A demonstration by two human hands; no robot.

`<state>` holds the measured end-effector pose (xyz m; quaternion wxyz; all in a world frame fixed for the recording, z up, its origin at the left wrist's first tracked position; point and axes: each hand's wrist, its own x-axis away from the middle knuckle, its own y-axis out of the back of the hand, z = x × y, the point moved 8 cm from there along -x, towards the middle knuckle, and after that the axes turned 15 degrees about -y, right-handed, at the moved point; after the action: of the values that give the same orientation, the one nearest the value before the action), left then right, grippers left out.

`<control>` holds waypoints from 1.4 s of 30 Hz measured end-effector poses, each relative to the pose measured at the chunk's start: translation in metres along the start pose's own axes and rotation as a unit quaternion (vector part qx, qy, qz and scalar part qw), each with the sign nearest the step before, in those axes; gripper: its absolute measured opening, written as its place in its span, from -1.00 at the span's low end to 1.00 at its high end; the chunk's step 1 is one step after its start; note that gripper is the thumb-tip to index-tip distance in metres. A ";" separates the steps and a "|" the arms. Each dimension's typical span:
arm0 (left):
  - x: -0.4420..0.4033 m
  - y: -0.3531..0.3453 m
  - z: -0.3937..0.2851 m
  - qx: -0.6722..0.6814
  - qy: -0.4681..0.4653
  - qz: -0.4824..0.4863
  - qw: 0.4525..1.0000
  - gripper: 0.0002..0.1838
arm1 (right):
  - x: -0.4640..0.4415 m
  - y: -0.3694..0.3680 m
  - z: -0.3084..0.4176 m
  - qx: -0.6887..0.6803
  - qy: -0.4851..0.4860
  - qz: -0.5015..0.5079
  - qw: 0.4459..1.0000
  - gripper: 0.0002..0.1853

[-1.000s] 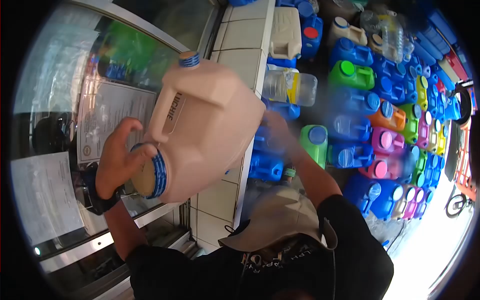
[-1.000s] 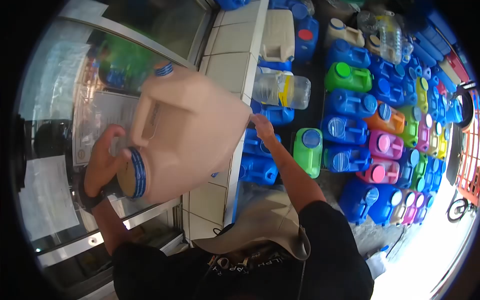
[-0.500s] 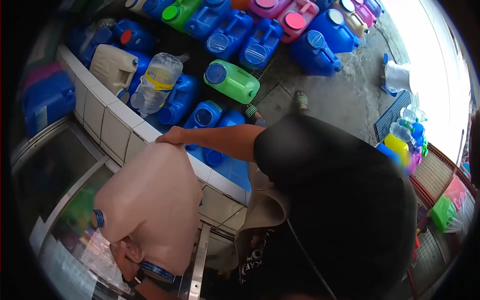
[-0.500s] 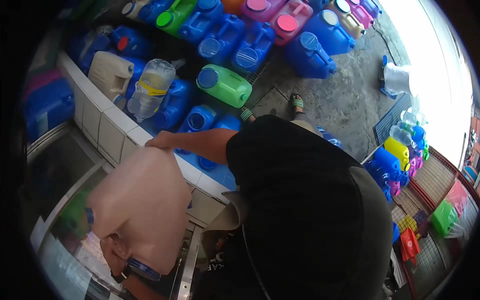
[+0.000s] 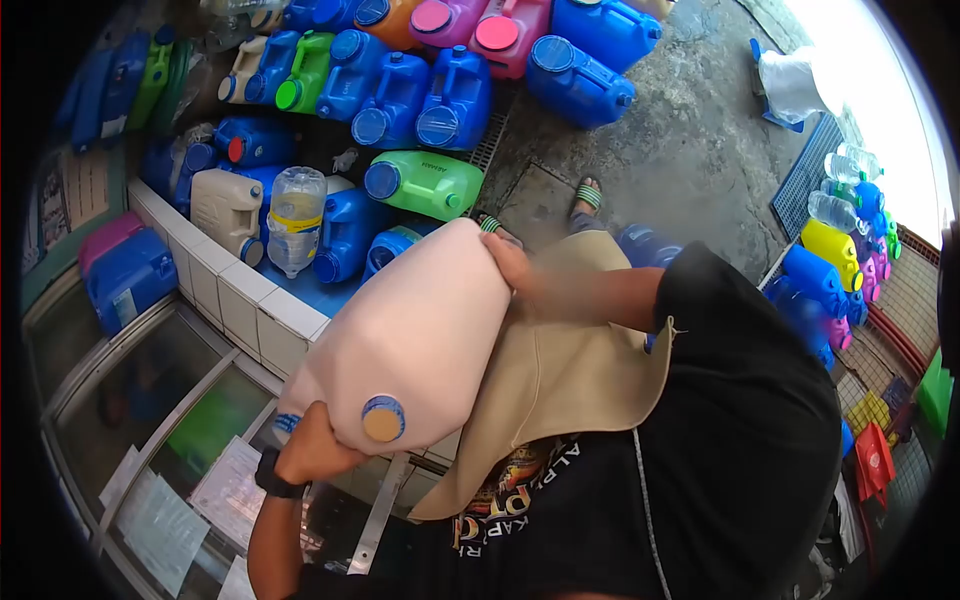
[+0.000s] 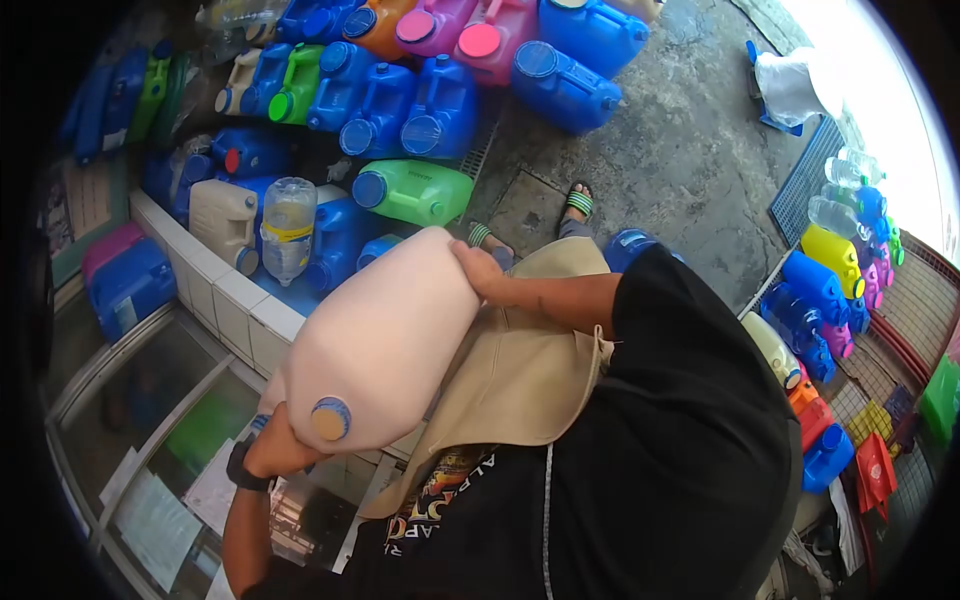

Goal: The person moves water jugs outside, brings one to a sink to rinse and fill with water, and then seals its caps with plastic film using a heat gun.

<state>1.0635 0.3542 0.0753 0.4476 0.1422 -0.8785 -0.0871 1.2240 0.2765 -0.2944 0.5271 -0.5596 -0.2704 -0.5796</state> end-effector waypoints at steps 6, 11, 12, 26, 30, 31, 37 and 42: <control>-0.191 -0.088 -0.053 -0.102 -0.193 0.080 0.973 -0.57 | -0.004 0.247 -0.013 -0.054 0.106 -0.257 0.959 -0.35; -0.376 -0.163 -0.040 -0.213 -0.226 0.182 0.933 -0.53 | 0.042 0.348 -0.136 -0.131 0.078 -0.419 0.895 -0.43; -0.421 -0.179 -0.028 -0.230 -0.246 0.188 0.923 -0.55 | 0.057 0.354 -0.171 -0.129 0.096 -0.441 0.883 -0.46; -0.731 -0.259 0.062 -0.477 -0.155 0.309 0.808 -0.52 | 0.183 0.049 -0.413 -0.141 -0.247 -0.540 0.792 -0.68; -0.765 -0.264 0.071 -0.487 -0.156 0.319 0.798 -0.52 | 0.169 0.013 -0.434 -0.213 -0.325 -0.452 0.803 -0.66; -0.768 -0.262 0.064 -0.489 -0.149 0.315 0.800 -0.52 | 0.161 0.025 -0.435 -0.214 -0.328 -0.451 0.802 -0.66; -0.761 -0.259 0.024 -0.507 -0.173 0.362 0.763 -0.47 | 0.138 0.033 -0.465 -0.435 -0.272 -0.377 0.771 -0.71; -0.704 -0.238 -0.058 -0.380 -0.297 0.415 0.771 -0.57 | 0.096 0.094 -0.396 -0.357 -0.220 -0.297 0.858 -0.69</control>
<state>1.5443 0.3590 -0.4936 0.1747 -0.4509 -0.8365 -0.2576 1.1836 -0.1389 -0.3208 0.0212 -0.7156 -0.3075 -0.6269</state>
